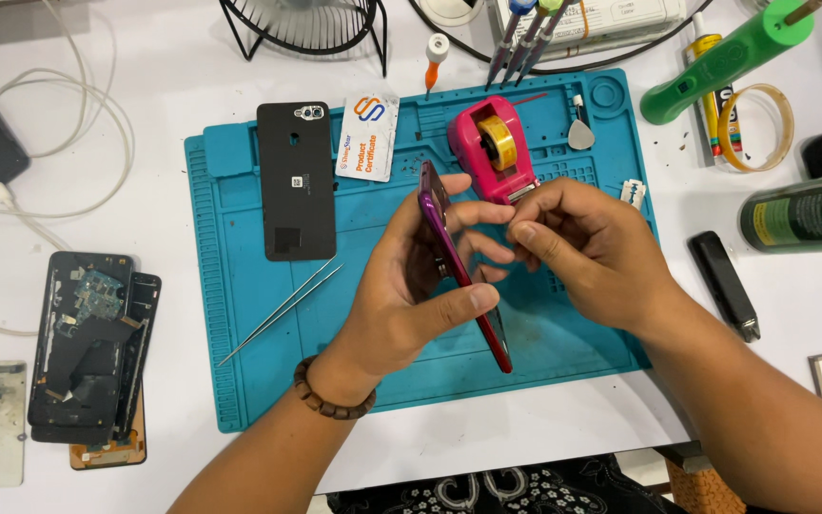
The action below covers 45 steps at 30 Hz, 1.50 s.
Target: The person uses a razor blade to pry open the back cover of a red smartphone. They then separate the back cover from the main body, revealing the internal components, including the battery and circuit board. The person continues to manipulate the internal parts of the phone.
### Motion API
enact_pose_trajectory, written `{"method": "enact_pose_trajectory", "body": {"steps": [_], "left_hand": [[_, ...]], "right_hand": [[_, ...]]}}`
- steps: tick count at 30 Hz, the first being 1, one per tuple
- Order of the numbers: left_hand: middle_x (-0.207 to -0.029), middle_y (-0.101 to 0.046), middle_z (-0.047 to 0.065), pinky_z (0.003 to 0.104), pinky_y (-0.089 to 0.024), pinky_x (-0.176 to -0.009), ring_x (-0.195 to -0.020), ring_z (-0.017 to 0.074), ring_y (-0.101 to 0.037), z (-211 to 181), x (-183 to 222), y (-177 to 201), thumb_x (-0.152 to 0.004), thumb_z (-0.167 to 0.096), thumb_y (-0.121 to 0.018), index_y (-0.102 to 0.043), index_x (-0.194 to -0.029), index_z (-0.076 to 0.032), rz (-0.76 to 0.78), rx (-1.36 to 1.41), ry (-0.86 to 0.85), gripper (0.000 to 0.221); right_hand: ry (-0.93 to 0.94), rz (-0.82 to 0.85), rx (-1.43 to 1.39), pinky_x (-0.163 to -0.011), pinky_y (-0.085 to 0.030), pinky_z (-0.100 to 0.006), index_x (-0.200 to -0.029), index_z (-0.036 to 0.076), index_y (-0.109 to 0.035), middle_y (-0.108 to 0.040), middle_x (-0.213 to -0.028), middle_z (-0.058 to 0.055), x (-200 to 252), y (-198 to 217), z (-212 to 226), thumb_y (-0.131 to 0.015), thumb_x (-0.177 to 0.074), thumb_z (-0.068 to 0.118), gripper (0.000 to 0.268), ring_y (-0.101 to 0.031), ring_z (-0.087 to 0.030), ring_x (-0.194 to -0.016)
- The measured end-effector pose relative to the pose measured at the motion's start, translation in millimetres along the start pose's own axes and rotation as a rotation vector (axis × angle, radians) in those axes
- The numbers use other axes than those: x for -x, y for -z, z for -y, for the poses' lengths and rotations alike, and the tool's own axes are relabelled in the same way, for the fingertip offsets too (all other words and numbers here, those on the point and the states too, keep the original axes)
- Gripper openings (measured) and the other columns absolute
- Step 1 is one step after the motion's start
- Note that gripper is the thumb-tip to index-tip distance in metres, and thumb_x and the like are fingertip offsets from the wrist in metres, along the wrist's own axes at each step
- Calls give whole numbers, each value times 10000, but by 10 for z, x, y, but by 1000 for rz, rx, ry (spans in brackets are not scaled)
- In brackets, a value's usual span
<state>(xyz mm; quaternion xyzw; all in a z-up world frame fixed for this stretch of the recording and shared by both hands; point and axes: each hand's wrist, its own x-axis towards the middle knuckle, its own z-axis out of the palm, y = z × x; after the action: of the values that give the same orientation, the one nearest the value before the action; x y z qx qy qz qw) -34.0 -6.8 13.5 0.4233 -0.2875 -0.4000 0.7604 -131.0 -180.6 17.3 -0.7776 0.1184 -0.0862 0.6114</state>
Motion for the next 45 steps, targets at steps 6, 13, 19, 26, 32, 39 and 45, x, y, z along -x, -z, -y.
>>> {"method": "enact_pose_trajectory", "body": {"steps": [6,13,19,26,32,39,45], "left_hand": [[-1275,-540,139,379,-572,-920,-1045,217,-624,-10,12,-10,-836,-167,-701,-294,-1407,-72,-7,-15,-3,708],[-1309,-535,179,371,-566,-930,-1043,223,-621,-6,14,0,-849,-155,-695,-289,-1415,-69,4,39,-7,702],[-1308,-548,177,405,-583,-937,-1038,230,-635,-20,8,11,-842,-171,-699,-312,-1403,-76,-11,53,26,688],[-1202,-616,141,336,-575,-923,-985,221,-674,-25,-40,17,-791,-205,-723,-369,-1339,-78,-158,-60,34,664],[-1102,-634,58,248,-564,-835,-989,158,-648,-25,-53,23,-762,-227,-727,-419,-1264,-84,-249,-135,77,606],[-1108,-656,37,241,-562,-816,-1009,160,-664,-49,-68,13,-743,-320,-720,-447,-1237,-127,-252,-239,82,596],[-1123,-658,56,225,-557,-770,-1026,155,-663,-64,-69,3,-730,-339,-717,-427,-1249,-136,-284,-279,90,628]], "right_hand": [[-20,-65,102,-582,-498,-205,-901,46,-588,-595,-758,-45,-5,-16,-14,-577,-941,85,57,-571,-112,-634],[0,-109,139,-537,-440,-189,-915,38,-609,-591,-735,-32,-8,-28,-14,-607,-936,81,48,-525,-79,-606],[34,-130,164,-578,-471,-191,-931,18,-613,-591,-754,-50,-11,-10,-28,-630,-944,69,55,-555,-99,-650],[-4,-58,67,-575,-449,-217,-879,12,-586,-594,-792,-95,67,6,193,-591,-944,71,89,-533,-139,-666],[-137,103,1,-523,-458,-197,-798,19,-594,-607,-721,-73,150,-109,326,-599,-893,93,121,-543,-120,-581],[-138,93,-21,-551,-457,-198,-785,20,-585,-590,-711,-62,164,-144,318,-619,-885,90,127,-529,-117,-598],[-120,80,-48,-595,-451,-218,-784,9,-575,-570,-710,-74,173,-172,314,-600,-897,72,131,-524,-132,-635]]}}
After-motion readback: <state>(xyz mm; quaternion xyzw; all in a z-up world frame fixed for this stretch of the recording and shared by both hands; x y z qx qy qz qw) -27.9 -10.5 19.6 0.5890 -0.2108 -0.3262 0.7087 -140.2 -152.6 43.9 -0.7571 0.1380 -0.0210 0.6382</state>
